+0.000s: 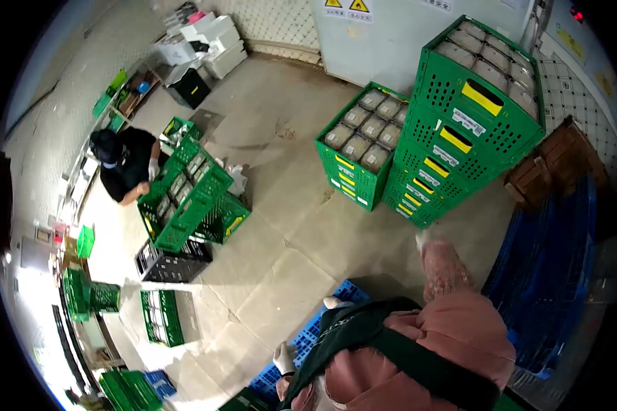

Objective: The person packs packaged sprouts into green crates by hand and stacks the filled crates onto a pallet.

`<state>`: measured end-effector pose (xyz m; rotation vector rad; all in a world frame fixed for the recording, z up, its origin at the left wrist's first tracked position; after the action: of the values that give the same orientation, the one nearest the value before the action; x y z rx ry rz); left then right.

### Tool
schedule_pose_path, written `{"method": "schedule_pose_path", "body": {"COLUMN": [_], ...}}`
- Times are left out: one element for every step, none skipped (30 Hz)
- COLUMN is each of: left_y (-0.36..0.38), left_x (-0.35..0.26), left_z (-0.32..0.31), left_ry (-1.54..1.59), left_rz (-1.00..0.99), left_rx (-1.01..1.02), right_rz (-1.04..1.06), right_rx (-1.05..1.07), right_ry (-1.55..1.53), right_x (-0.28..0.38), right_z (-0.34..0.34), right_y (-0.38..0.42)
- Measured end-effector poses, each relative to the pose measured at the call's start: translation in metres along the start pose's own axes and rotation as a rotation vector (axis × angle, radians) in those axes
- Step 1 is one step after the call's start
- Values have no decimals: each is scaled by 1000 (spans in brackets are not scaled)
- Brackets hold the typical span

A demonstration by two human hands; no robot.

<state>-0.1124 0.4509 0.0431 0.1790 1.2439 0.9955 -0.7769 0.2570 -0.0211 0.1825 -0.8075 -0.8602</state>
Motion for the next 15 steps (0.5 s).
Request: {"method": "schedule_pose_path", "body": {"left_y": [-21, -44, -68, -85, -99, -118, -137, -153, -169, -183, -194, -200, -206, -213, -220], "left_x": [-18, -34, -55, -89, -125, -156, -188, -222, -256, -290, -325, -361, -397, -428, -456], "left_z": [-3, -4, -8, -16, -27, -42, -60, -82, -108, -141, -176, -217, -263, -313, -365], "left_ry": [-2, 39, 76, 44, 4, 6, 5, -13, -23, -40, -58, -64, -66, -87, -108], "left_rz": [-8, 16, 32, -27, -81, -110, -141, -196, -253, -285, -316, -380, -441, -492, -542], "left_rx": [15, 24, 34, 42, 51, 97, 146, 178, 210, 262, 312, 359, 406, 453, 503], "right_rz": [-62, -132, -209, -269, -322, -348, -359, -355, -320, -267, -182, 27, 229, 323, 418], "right_rx": [108, 231, 337, 398, 453, 465, 456, 433, 355, 263, 146, -126, -368, -174, -314], "right_ry": [114, 197, 235, 237, 234, 213, 180, 147, 94, 30, -31, -52, -1, -196, -359], "right_x": [-29, -54, -71, -82, -90, -88, -81, -68, -48, -23, 6, 34, 30, 104, 163], "right_z": [-17, -32, -44, -53, -61, -67, -72, -77, -82, -84, -86, -87, -102, -90, -68], "right_y": [18, 38, 56, 69, 80, 82, 78, 66, 42, 17, -17, -65, -132, -159, -178]}}
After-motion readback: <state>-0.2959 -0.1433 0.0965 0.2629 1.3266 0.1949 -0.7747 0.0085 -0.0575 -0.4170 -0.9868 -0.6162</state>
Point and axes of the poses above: each hand's wrist, its own y-axis away from the middle knuckle, its own z-axis out of the back of the hand, x = y × z, the point moved 8 cm from there along -y, towards the middle knuckle, and after that the axes turned 12 degrees about -y, right-handed, at the moved point
